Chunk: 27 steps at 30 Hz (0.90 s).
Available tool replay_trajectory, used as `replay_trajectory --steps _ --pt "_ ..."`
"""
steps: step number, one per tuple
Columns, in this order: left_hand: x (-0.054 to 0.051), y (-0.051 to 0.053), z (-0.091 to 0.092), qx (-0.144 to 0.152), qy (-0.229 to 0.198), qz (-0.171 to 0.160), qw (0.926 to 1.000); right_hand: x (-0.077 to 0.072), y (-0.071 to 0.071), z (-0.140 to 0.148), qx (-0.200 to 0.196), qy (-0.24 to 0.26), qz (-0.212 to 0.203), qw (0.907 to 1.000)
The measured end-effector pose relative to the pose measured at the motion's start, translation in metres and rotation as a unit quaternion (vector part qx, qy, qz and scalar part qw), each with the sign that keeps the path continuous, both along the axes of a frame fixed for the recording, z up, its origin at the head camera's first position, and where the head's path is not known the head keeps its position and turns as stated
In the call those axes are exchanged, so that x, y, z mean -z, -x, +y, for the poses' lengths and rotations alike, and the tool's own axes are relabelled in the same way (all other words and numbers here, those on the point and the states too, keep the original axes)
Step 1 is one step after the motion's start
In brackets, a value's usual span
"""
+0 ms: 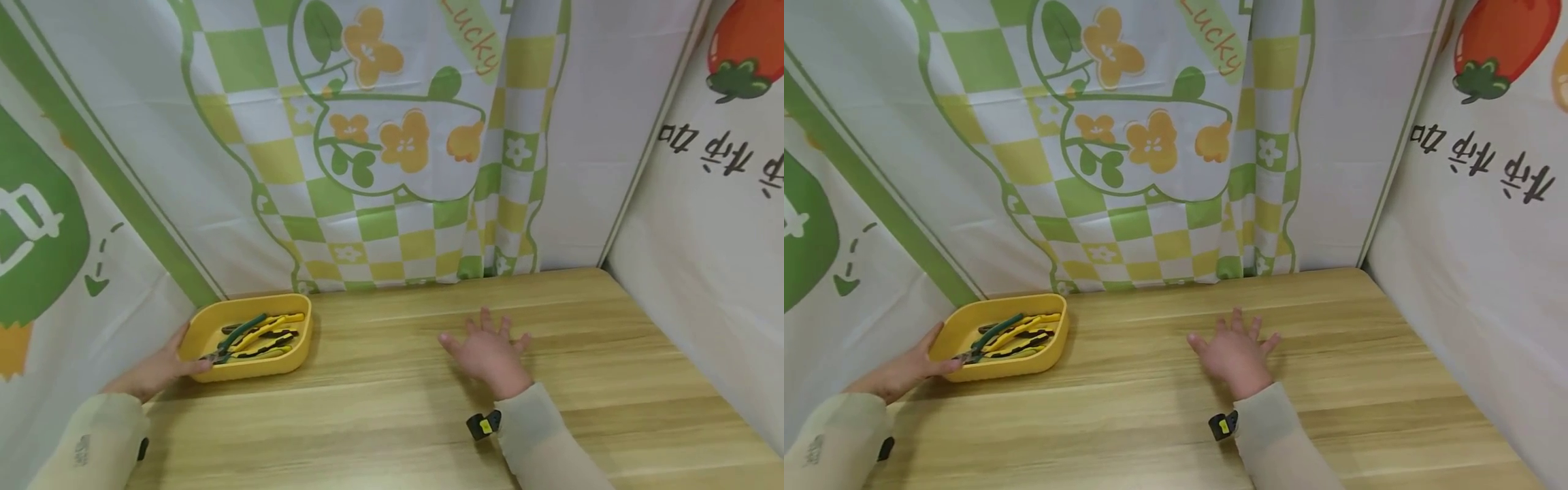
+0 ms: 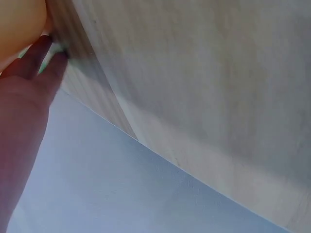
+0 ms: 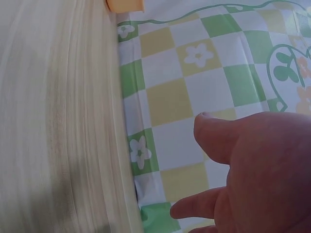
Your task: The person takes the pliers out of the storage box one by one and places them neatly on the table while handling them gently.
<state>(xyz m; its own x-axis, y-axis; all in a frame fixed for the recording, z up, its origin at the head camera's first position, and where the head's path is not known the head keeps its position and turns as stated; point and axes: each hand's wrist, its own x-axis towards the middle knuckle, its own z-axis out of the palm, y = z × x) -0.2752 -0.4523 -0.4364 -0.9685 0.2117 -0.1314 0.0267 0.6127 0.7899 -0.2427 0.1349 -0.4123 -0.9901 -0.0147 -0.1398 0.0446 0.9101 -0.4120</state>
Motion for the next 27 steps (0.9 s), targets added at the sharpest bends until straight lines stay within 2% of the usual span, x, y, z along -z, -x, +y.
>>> replay_trajectory --steps 8,20,27 --pt "0.0 -0.002 0.003 -0.003 -0.007 -0.01 0.9999 0.001 0.001 0.002 0.004 -0.004 0.003 1.0" --pt "-0.006 -0.006 0.021 0.01 0.041 -0.014 0.999 0.0 0.0 0.003 0.006 -0.004 0.006 1.0" --pt "-0.011 -0.013 0.036 0.013 0.068 -0.047 0.9965 0.0 0.0 0.004 0.009 -0.008 0.009 0.9999"
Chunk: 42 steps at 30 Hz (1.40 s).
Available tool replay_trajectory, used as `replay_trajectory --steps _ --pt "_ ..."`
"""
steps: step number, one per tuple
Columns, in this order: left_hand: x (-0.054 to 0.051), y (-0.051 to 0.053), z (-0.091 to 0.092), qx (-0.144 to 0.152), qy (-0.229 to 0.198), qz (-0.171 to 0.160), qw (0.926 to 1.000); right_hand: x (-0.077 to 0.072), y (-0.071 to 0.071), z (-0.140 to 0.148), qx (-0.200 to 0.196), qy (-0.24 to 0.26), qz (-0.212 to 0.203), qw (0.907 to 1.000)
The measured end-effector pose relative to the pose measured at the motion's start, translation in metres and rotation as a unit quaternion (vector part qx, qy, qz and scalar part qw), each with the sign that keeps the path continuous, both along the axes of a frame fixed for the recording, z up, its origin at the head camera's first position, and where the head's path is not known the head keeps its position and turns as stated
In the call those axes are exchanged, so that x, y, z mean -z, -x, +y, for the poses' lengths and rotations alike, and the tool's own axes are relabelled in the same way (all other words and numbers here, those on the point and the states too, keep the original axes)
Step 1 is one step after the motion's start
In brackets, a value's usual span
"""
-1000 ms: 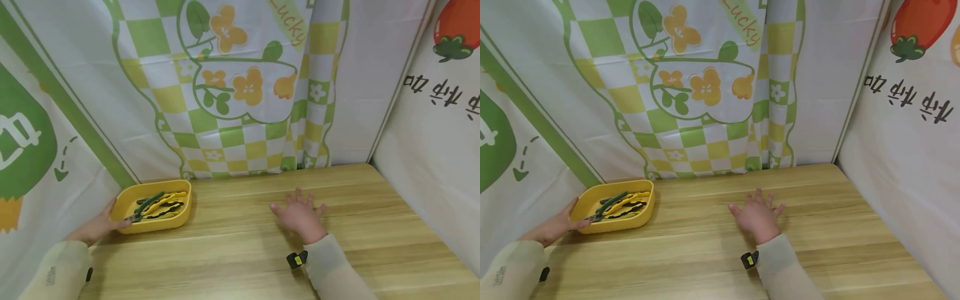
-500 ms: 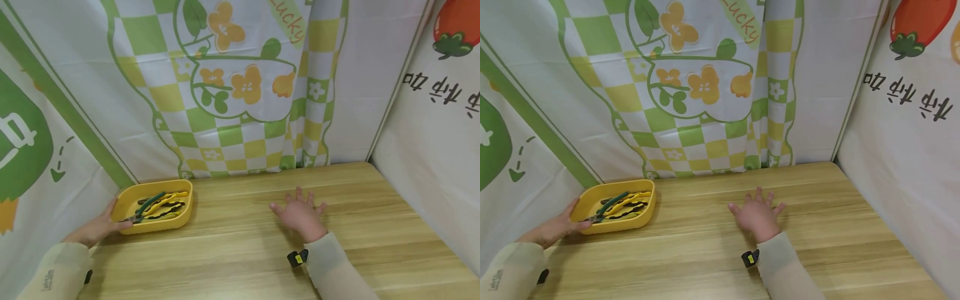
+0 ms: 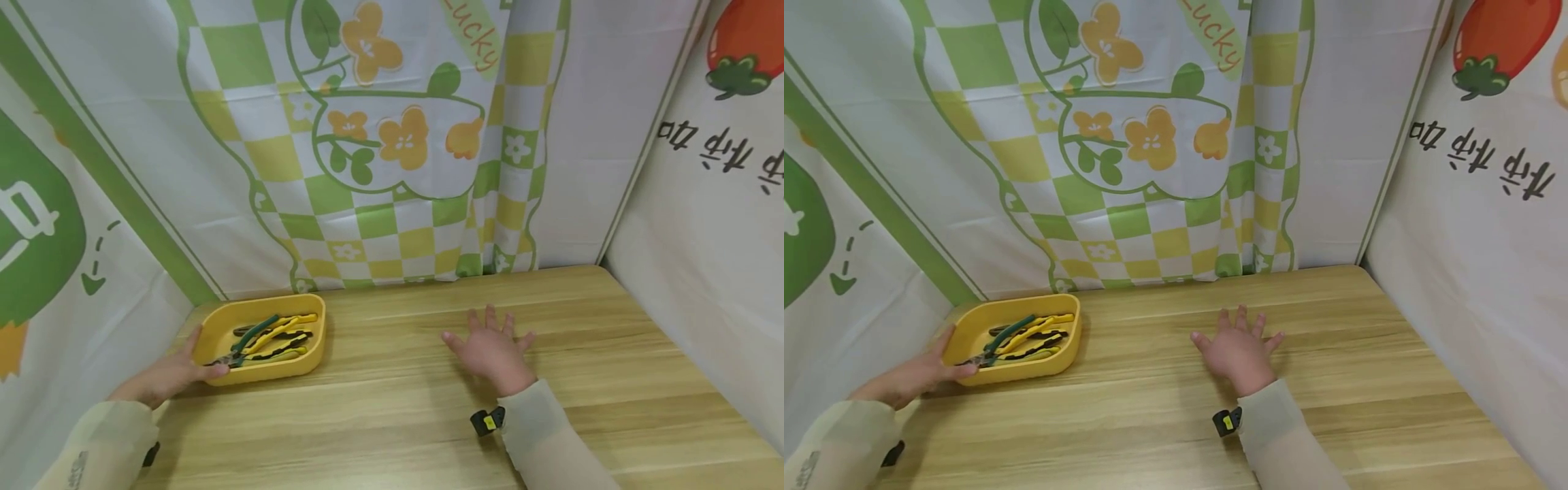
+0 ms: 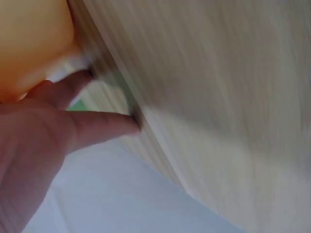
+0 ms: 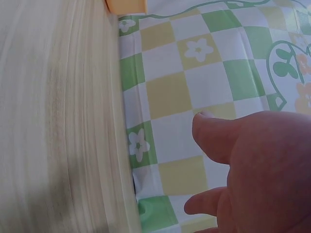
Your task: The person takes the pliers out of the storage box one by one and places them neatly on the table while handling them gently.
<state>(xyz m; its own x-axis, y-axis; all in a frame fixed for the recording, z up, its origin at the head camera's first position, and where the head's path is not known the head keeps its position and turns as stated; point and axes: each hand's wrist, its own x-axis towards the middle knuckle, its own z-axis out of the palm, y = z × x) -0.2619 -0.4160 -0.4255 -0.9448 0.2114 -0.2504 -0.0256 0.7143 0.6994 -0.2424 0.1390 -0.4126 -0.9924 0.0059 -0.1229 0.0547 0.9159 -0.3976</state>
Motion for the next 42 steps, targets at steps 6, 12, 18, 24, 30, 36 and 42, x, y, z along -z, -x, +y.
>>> replay_trajectory --steps 6,12,18,24,30,36,42 --pt "0.001 -0.005 0.017 0.002 -0.022 -0.018 0.9996 0.0 0.0 0.005 0.0 0.0 -0.001 1.0" --pt "-0.001 -0.009 0.033 0.004 -0.014 -0.027 0.9995 -0.002 0.0 0.01 -0.003 -0.01 0.007 0.9999" --pt "-0.004 -0.014 0.052 -0.001 -0.022 -0.038 0.999 -0.005 -0.001 0.015 -0.005 -0.021 0.013 0.9997" --pt "-0.002 -0.02 0.068 -0.004 -0.038 -0.036 0.9986 -0.009 -0.001 0.022 -0.006 -0.037 0.014 0.9992" --pt "0.0 -0.025 0.088 -0.013 -0.061 -0.02 0.9978 -0.015 -0.001 0.03 0.001 -0.043 0.021 0.9989" --pt "0.001 -0.029 0.107 -0.005 -0.056 -0.016 0.9983 -0.019 -0.001 0.033 0.001 -0.038 0.019 0.9991" --pt "-0.004 -0.033 0.126 -0.003 -0.058 -0.027 0.9979 -0.019 -0.001 0.036 0.004 -0.033 0.015 0.9993"
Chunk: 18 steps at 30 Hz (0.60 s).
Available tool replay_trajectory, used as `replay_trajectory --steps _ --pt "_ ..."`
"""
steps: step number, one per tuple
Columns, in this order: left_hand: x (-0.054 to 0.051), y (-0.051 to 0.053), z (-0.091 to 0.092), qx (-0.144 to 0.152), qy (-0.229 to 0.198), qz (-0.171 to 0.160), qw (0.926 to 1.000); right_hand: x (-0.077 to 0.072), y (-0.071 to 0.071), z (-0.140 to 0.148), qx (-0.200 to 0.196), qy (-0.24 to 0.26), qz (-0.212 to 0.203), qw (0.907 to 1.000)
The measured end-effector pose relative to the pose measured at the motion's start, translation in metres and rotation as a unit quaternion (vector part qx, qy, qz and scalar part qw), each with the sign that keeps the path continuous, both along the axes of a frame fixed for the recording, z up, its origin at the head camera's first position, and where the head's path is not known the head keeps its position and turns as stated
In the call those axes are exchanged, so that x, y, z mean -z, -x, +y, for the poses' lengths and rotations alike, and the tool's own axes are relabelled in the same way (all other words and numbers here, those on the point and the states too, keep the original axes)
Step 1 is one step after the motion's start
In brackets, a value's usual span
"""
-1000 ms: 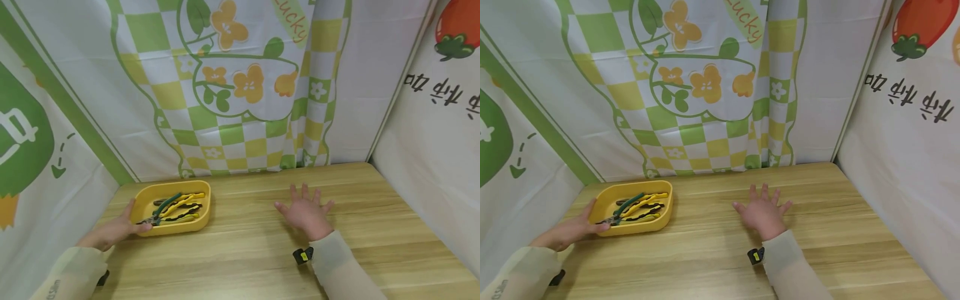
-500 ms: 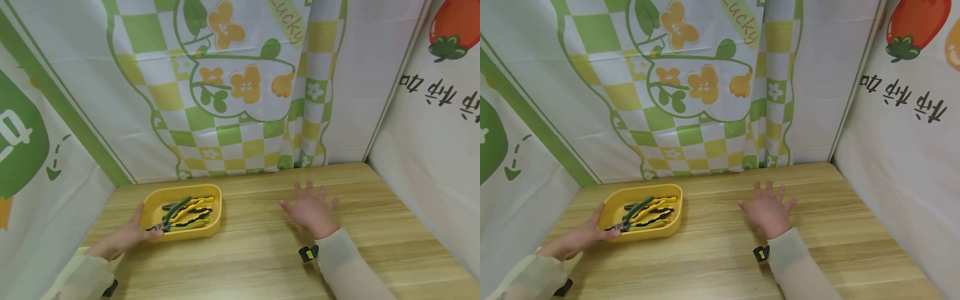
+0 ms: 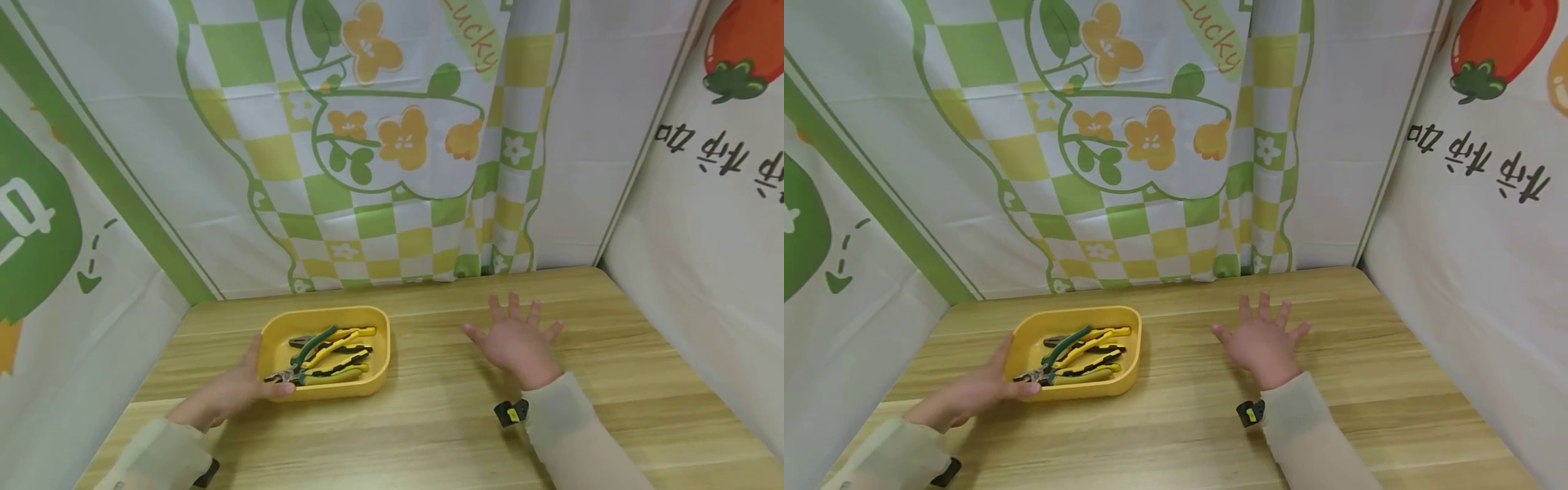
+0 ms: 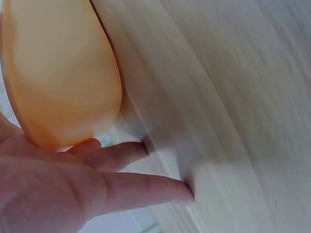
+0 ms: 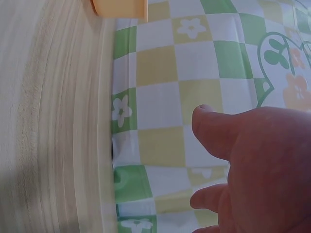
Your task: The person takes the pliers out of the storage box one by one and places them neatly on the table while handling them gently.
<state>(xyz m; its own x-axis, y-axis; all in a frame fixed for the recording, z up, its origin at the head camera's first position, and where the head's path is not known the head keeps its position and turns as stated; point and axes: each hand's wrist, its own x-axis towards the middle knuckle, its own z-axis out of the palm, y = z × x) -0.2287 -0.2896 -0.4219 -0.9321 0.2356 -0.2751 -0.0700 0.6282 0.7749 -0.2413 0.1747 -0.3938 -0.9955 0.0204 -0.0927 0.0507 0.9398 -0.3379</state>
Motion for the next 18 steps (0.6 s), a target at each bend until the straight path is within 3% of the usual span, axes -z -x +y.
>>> replay_trajectory --steps 7,13,18 --pt "-0.002 -0.006 0.024 -0.011 0.0 -0.004 0.9999 -0.001 -0.001 0.0 -0.003 0.006 -0.006 1.0" --pt "0.001 -0.011 0.043 -0.015 0.023 0.023 0.9994 -0.002 -0.001 0.001 -0.001 0.006 -0.003 1.0" --pt "0.003 -0.016 0.06 -0.02 0.012 0.027 0.9994 -0.003 -0.001 0.003 0.0 0.002 0.001 1.0"
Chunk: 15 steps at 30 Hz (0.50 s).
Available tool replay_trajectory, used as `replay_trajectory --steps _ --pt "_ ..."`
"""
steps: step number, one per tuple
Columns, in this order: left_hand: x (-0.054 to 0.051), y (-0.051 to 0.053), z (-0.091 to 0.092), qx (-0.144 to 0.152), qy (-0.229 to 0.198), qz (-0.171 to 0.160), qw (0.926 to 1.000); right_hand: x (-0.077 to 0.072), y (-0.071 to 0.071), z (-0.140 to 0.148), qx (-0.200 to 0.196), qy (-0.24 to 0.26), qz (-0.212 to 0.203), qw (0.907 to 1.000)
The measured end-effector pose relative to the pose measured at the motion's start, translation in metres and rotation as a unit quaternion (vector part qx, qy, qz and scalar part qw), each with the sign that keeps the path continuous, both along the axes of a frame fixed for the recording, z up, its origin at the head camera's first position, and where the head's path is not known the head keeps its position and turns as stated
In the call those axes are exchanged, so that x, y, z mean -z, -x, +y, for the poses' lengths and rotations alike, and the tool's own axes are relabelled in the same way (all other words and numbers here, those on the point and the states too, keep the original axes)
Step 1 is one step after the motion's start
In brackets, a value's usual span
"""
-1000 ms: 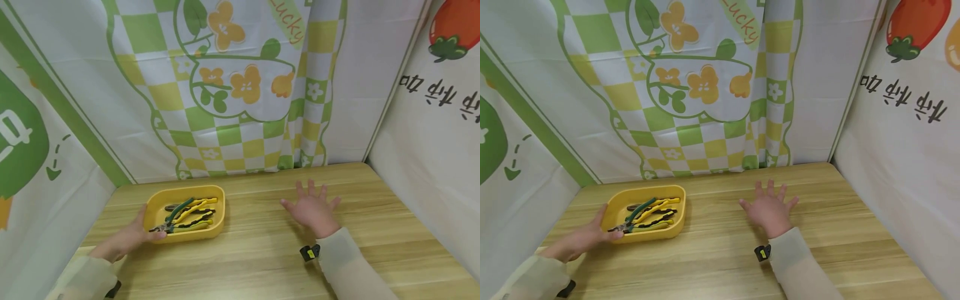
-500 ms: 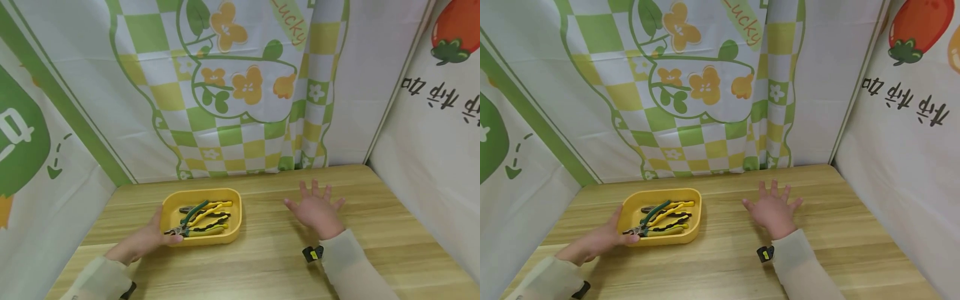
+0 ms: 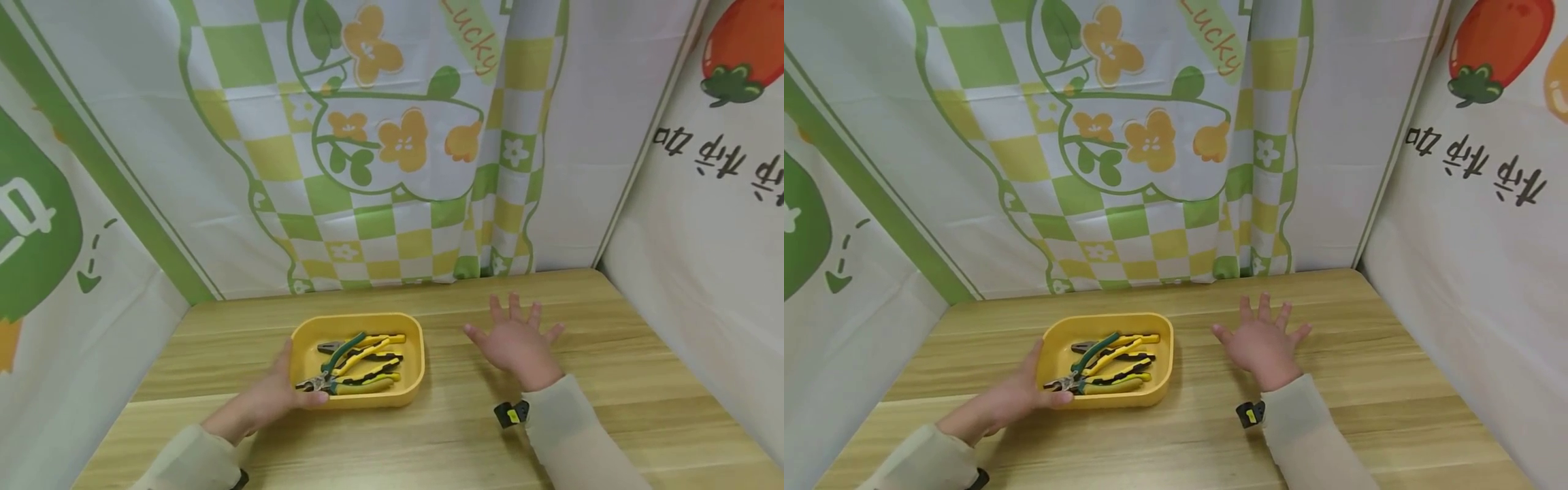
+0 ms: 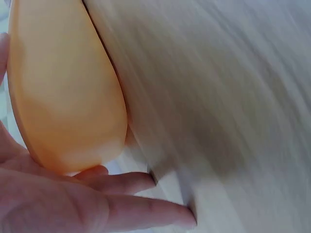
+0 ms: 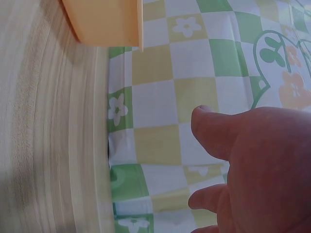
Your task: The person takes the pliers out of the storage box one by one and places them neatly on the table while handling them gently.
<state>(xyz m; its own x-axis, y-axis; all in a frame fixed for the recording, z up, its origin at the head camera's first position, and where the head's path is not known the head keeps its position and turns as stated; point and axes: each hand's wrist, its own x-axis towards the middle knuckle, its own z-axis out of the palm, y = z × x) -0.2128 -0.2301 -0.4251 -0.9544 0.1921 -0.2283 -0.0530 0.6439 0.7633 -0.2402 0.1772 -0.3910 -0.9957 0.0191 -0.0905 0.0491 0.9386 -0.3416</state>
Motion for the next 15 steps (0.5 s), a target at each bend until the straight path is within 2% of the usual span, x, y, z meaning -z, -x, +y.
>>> replay_trajectory --steps 15 --pt "0.005 -0.006 0.03 -0.018 0.013 0.012 0.9997 -0.005 -0.001 0.003 0.0 0.003 0.004 1.0"
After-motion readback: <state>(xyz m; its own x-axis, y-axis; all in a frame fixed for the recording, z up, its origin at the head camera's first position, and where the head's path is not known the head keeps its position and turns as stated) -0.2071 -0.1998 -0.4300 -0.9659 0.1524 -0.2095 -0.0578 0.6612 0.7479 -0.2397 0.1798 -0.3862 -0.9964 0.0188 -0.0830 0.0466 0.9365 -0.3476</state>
